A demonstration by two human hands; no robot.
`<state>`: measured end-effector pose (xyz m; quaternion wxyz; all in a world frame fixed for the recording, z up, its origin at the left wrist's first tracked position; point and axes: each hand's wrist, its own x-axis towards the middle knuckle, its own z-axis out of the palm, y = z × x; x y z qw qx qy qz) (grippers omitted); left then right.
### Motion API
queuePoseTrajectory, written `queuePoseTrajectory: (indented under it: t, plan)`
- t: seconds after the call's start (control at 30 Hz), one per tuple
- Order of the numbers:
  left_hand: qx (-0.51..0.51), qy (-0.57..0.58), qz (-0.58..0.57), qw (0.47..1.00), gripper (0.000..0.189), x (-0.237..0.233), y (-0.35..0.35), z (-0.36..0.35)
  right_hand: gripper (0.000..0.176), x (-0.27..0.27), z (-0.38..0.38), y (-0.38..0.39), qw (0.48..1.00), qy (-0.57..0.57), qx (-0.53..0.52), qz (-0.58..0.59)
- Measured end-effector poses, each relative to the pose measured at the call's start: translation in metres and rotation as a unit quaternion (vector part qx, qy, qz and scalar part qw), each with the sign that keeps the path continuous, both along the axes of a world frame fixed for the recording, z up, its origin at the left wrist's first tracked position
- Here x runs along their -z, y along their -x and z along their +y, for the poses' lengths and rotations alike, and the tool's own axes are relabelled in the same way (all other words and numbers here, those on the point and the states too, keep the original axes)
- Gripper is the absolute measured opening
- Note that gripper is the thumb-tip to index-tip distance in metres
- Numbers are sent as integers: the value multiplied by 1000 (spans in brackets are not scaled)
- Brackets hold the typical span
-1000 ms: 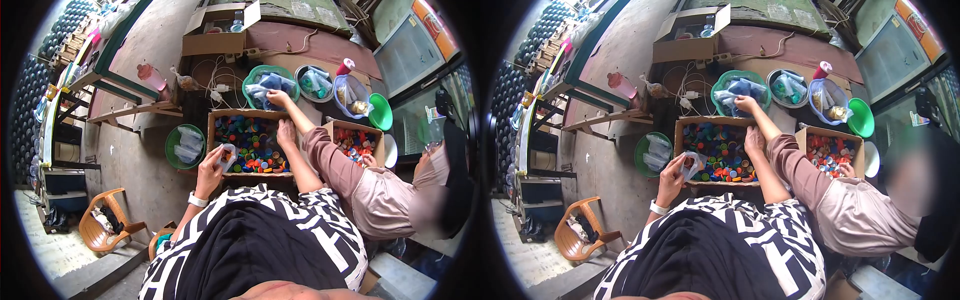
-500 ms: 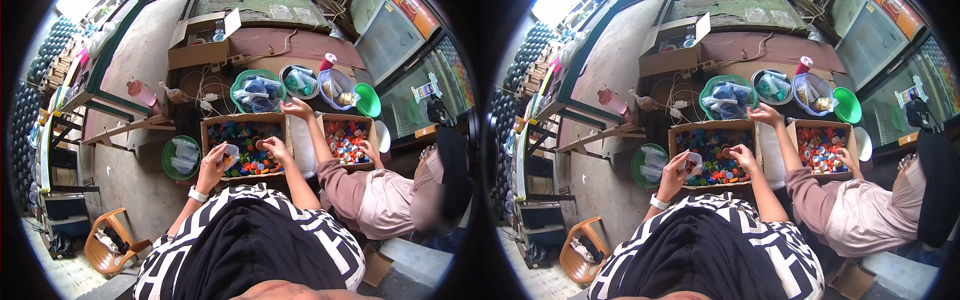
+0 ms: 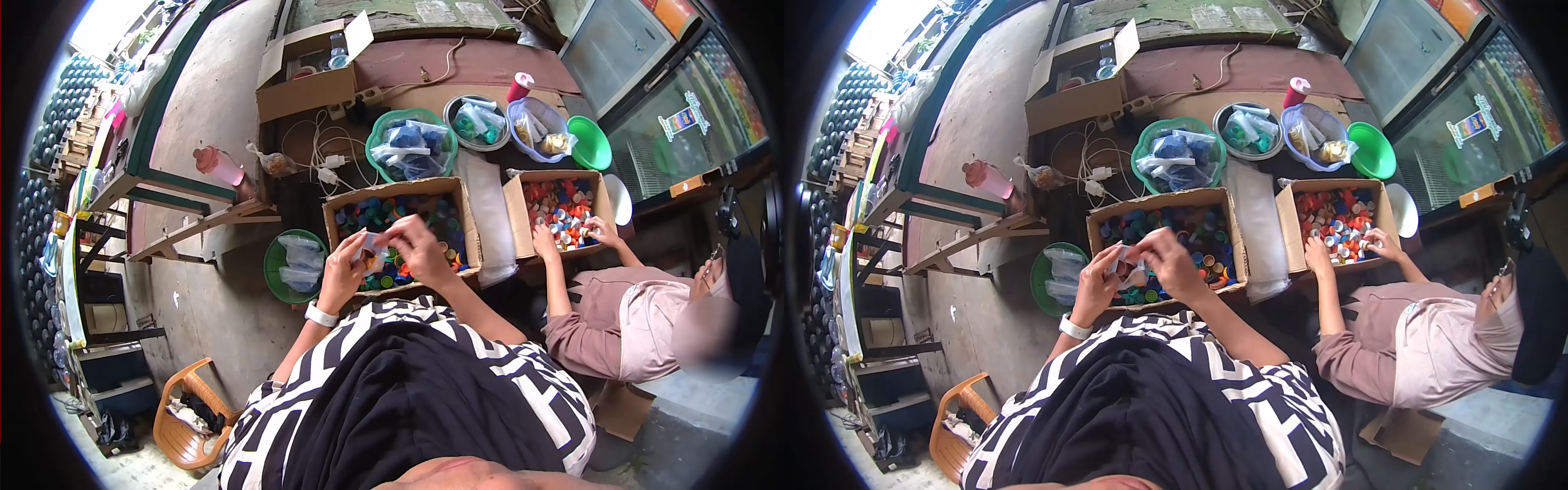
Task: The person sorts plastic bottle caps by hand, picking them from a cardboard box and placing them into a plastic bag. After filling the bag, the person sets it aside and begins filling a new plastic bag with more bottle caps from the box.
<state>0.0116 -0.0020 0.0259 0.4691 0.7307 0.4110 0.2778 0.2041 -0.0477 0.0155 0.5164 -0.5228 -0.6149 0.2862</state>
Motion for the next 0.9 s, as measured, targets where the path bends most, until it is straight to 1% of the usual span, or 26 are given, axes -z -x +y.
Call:
queuePoseTrajectory:
  t: [0.03,0.07,0.1,0.13,0.2,0.27,0.33,0.37,0.4,0.43,0.47,0.53,0.57,0.6,0.67,0.73,0.8,0.83,0.87,0.9]
  plan:
    - [2,-30,-15,999,61,5,1,2,18,-2,2,4,999,-17,-15,-36]
    - [1,-30,-16,999,61,4,2,2,22,-4,5,7,996,-34,-32,-72]
    - [-1,-20,-2,1000,61,0,4,1,26,2,11,4,999,-23,-23,-42]
    - [-4,-11,11,1000,60,-2,6,1,22,7,17,2,999,20,4,26]
    - [-15,-22,13,1000,60,0,13,1,20,28,34,-15,983,121,91,103]
    - [-27,-34,15,999,60,1,21,0,16,92,55,-45,982,114,150,-25]
    - [-32,-43,25,998,59,1,29,-4,15,143,67,-68,960,188,167,-125]
    - [-35,-70,33,996,60,2,34,-6,15,156,71,-72,953,187,170,-166]
    - [-42,-69,36,996,60,-3,37,-9,16,159,74,-72,945,186,172,-208]
    - [-63,-21,27,997,60,-12,38,-14,19,162,78,-71,931,215,163,-246]
    - [-85,26,18,996,60,-17,40,-17,19,166,80,-68,932,216,155,-245]
    - [-102,26,23,994,60,-17,46,-21,21,171,85,-62,919,223,140,-293]
    - [-113,25,25,993,60,-17,48,-23,29,173,89,-60,914,230,140,-305]
    - [-118,24,27,992,60,-16,50,-23,29,181,94,-60,915,228,135,-305]
    - [-118,9,42,992,60,-14,53,-26,29,200,102,-62,895,233,168,-341]
    - [-118,1,42,992,60,-10,55,-27,26,197,101,-63,896,249,162,-329]
    - [-116,-9,40,992,61,-10,54,-27,26,199,101,-69,912,311,173,-207]
    - [-118,4,34,992,60,-11,53,-27,24,202,99,-75,924,279,166,-200]
    - [-119,19,27,992,60,-12,51,-27,24,206,97,-81,923,280,168,-201]
    - [-117,19,26,993,60,-11,50,-27,23,204,93,-85,930,331,158,-31]
